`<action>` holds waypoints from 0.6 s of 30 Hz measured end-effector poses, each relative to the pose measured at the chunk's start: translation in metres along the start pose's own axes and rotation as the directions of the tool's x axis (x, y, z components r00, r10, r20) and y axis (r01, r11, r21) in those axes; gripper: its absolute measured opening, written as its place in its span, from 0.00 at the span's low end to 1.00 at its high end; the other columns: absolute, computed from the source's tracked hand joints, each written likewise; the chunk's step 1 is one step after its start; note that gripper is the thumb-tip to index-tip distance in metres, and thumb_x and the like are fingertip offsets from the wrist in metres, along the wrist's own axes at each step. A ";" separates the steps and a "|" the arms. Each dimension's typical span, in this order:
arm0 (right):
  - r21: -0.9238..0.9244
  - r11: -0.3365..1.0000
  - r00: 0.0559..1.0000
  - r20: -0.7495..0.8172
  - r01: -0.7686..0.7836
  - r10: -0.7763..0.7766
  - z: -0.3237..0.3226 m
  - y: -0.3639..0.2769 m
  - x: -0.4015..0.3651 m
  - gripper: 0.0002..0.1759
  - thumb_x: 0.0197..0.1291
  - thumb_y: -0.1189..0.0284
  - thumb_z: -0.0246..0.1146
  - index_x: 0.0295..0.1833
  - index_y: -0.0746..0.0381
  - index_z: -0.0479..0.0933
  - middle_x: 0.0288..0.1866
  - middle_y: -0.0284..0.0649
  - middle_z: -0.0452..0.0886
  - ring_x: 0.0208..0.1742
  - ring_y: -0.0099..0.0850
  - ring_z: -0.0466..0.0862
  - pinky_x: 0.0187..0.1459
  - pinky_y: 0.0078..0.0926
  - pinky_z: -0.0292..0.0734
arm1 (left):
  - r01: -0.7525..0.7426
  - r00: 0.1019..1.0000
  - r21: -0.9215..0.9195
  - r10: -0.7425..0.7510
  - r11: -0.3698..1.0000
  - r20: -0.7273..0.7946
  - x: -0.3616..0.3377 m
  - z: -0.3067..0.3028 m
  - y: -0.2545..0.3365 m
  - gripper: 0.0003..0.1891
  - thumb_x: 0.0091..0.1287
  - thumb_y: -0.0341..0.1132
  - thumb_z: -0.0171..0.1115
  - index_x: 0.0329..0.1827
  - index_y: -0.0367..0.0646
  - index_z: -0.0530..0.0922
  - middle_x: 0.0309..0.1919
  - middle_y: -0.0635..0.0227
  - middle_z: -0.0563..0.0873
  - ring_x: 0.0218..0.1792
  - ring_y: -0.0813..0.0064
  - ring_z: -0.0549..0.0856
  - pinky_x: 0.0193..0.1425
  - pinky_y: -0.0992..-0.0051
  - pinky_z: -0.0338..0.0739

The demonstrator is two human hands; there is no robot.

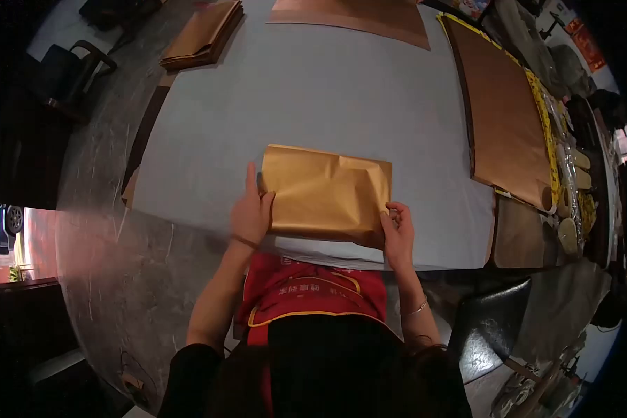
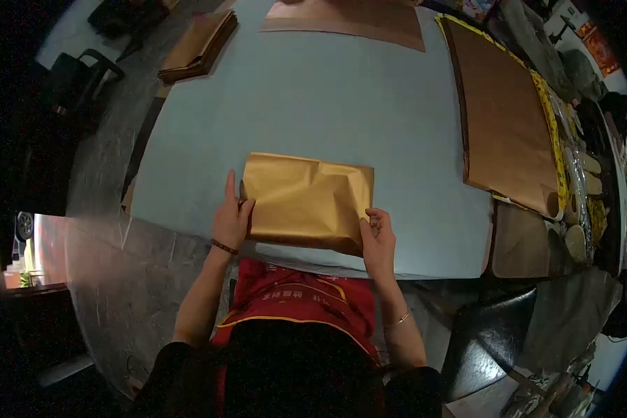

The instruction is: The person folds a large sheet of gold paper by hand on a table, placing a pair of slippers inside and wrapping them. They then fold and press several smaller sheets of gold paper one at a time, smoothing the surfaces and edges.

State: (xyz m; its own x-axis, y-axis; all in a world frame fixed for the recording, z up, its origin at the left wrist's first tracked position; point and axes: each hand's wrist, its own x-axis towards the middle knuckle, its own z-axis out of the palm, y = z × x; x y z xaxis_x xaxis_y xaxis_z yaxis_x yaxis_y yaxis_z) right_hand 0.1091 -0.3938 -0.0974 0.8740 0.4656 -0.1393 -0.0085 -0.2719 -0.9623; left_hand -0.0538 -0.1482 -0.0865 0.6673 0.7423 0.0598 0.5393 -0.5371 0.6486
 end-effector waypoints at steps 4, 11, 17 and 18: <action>-0.075 0.995 0.997 -0.012 0.071 -0.072 0.001 -0.004 0.001 0.12 0.68 0.72 0.56 0.54 0.65 0.72 0.39 0.37 0.76 0.40 0.25 0.74 0.45 0.22 0.72 | 0.020 1.000 0.042 -0.020 0.999 -0.001 0.001 -0.003 0.006 0.39 0.68 0.34 0.60 0.78 0.46 0.48 0.22 0.56 0.80 0.23 0.56 0.79 0.28 0.63 0.71; -0.114 0.994 1.000 0.030 0.000 0.004 0.002 -0.014 0.002 0.14 0.69 0.71 0.57 0.56 0.66 0.70 0.43 0.38 0.77 0.43 0.24 0.75 0.48 0.23 0.72 | 0.003 1.000 0.152 -0.006 0.988 0.016 0.001 0.002 -0.003 0.36 0.68 0.36 0.58 0.77 0.52 0.51 0.25 0.55 0.83 0.26 0.50 0.81 0.29 0.56 0.72; -0.025 0.992 0.977 0.174 -0.123 0.125 -0.004 -0.020 -0.009 0.31 0.66 0.70 0.61 0.71 0.61 0.58 0.51 0.42 0.77 0.56 0.32 0.78 0.52 0.27 0.76 | -0.019 0.999 0.149 0.015 0.989 0.031 0.004 0.001 -0.002 0.36 0.67 0.36 0.59 0.77 0.51 0.52 0.27 0.52 0.83 0.28 0.48 0.82 0.31 0.55 0.73; -0.029 0.992 0.976 0.175 -0.126 0.129 -0.005 -0.019 -0.010 0.31 0.66 0.70 0.61 0.71 0.61 0.58 0.51 0.42 0.77 0.56 0.32 0.78 0.52 0.27 0.76 | -0.016 0.999 0.148 0.011 0.989 0.033 0.003 0.003 -0.003 0.36 0.67 0.36 0.59 0.77 0.51 0.52 0.27 0.52 0.83 0.28 0.48 0.82 0.31 0.55 0.73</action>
